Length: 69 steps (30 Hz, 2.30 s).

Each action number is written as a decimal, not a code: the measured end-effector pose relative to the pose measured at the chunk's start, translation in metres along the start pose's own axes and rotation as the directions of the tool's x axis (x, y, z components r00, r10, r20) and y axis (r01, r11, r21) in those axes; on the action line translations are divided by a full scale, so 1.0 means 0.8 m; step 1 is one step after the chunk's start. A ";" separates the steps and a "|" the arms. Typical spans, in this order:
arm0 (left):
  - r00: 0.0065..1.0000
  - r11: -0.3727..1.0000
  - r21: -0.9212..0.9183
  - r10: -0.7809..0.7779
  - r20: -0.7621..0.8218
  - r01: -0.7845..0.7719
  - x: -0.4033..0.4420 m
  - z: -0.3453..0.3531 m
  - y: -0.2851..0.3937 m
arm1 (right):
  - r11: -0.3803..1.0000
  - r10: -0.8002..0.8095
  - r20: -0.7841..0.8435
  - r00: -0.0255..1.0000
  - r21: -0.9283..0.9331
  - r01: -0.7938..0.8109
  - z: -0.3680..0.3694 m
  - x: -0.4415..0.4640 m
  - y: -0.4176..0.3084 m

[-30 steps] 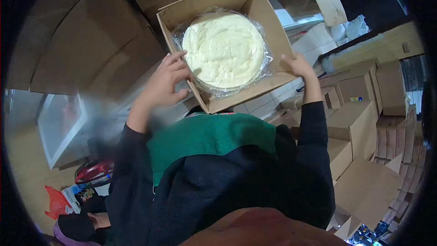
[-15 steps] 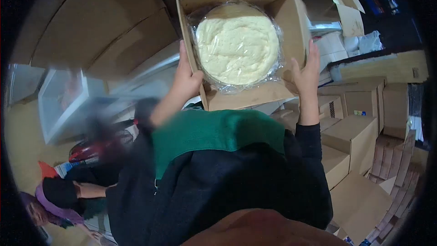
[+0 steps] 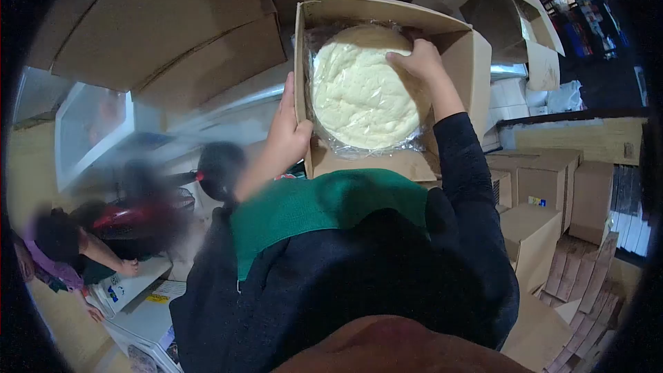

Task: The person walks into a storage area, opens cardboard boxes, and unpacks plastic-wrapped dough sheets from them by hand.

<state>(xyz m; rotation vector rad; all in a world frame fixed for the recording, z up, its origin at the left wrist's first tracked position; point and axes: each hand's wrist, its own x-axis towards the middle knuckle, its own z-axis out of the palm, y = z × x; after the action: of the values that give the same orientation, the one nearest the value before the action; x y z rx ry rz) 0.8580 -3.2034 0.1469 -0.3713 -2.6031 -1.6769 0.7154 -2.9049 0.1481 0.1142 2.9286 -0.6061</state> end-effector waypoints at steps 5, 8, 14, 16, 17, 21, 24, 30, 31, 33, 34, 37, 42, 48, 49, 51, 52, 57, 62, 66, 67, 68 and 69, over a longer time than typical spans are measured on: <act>0.998 0.997 -0.044 -0.055 0.022 0.056 0.008 0.004 0.008 | 0.991 -0.130 -0.099 0.987 -0.023 0.129 -0.027 -0.002 0.008; 1.000 0.999 -0.039 -0.022 0.004 0.022 0.007 0.007 0.000 | 0.903 -0.405 -0.036 0.914 0.140 0.406 -0.069 -0.069 -0.015; 0.999 0.999 0.017 -0.036 0.035 0.035 -0.006 0.002 -0.014 | 0.837 -0.524 0.286 0.802 0.350 0.421 -0.156 -0.206 -0.062; 0.998 0.997 -0.056 0.057 -0.028 -0.059 -0.009 0.009 -0.023 | 0.846 -0.524 0.383 0.761 0.336 0.413 -0.175 -0.214 -0.058; 0.998 0.997 -0.058 0.056 -0.026 -0.058 -0.009 0.008 -0.019 | 0.805 -0.589 0.367 0.720 0.349 0.480 -0.182 -0.212 -0.050; 0.989 0.972 -0.189 -0.132 0.065 0.142 -0.009 0.000 0.003 | 0.749 -0.659 0.423 0.623 0.444 0.491 -0.187 -0.164 -0.053; 0.995 0.988 -0.113 -0.099 0.031 0.102 -0.007 0.001 -0.004 | 0.721 -0.692 0.347 0.633 0.379 0.580 -0.132 -0.078 -0.055; 1.000 1.000 -0.003 -0.023 0.006 0.023 -0.007 -0.001 -0.008 | 0.951 -0.102 0.342 0.934 -0.241 0.192 -0.032 0.023 -0.056; 1.000 0.999 0.037 -0.025 0.008 0.025 -0.007 -0.002 -0.009 | 0.950 -0.107 0.343 0.933 -0.242 0.197 -0.029 0.027 -0.056; 0.999 0.998 0.043 -0.040 0.023 0.039 -0.007 -0.011 -0.005 | 0.953 0.057 0.441 0.896 -0.290 0.082 -0.026 0.028 -0.066; 0.998 0.998 0.049 -0.050 0.043 0.048 -0.008 -0.013 -0.003 | 0.962 0.109 0.482 0.869 -0.272 0.030 -0.027 0.030 -0.065; 0.997 0.998 0.029 -0.054 0.048 0.053 -0.006 -0.013 0.000 | 1.000 0.002 0.455 0.890 -0.016 0.006 0.010 0.066 0.005; 0.998 0.999 0.021 -0.042 0.036 0.042 -0.006 -0.009 0.000 | 0.998 0.056 0.345 0.937 -0.035 -0.046 0.010 0.045 -0.014; 0.997 0.998 -0.020 -0.062 0.045 0.063 -0.002 -0.008 0.001 | 0.963 -0.264 0.093 0.960 0.069 0.259 -0.049 -0.014 -0.037; 0.998 0.999 -0.021 -0.037 0.044 0.038 0.000 -0.006 -0.001 | 0.879 -0.440 -0.110 0.891 0.147 0.453 -0.061 -0.030 -0.039; 0.998 1.000 -0.012 -0.028 0.050 0.028 0.002 -0.003 -0.007 | 0.846 -0.491 0.012 0.871 0.244 0.474 -0.082 -0.057 -0.040; 0.999 1.000 -0.002 -0.013 0.051 0.013 0.004 -0.001 -0.010 | 0.806 -0.548 0.123 0.827 0.342 0.483 -0.094 -0.072 -0.042; 0.996 0.998 -0.048 -0.048 0.069 0.051 -0.007 -0.009 -0.009 | 0.750 -0.661 0.253 0.707 0.253 0.611 -0.131 -0.151 -0.069; 0.997 0.997 -0.073 -0.034 0.065 0.038 -0.007 -0.006 -0.010 | 0.776 -0.619 0.295 0.728 0.374 0.509 -0.129 -0.164 -0.064; 0.993 0.992 -0.091 -0.081 0.082 0.089 -0.007 -0.008 -0.004 | 0.784 -0.566 0.256 0.783 0.461 0.416 -0.106 -0.127 -0.054; 0.992 0.990 -0.101 -0.095 0.086 0.104 -0.008 -0.008 -0.005 | 0.822 -0.525 0.276 0.805 0.409 0.396 -0.102 -0.110 -0.049; 0.992 0.990 -0.097 -0.089 0.090 0.097 -0.009 -0.007 -0.005 | 0.812 -0.544 0.260 0.798 0.405 0.421 -0.088 -0.083 -0.036; 0.994 0.992 -0.094 -0.075 0.078 0.082 -0.009 -0.006 -0.006 | 0.801 -0.562 0.243 0.791 0.398 0.447 -0.077 -0.056 -0.025</act>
<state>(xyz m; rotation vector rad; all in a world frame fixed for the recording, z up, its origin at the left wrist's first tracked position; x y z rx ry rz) 0.8636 -3.2108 0.1439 -0.3442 -2.6278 -1.8542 0.7499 -2.9006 0.2191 -0.7126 2.4677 -1.0541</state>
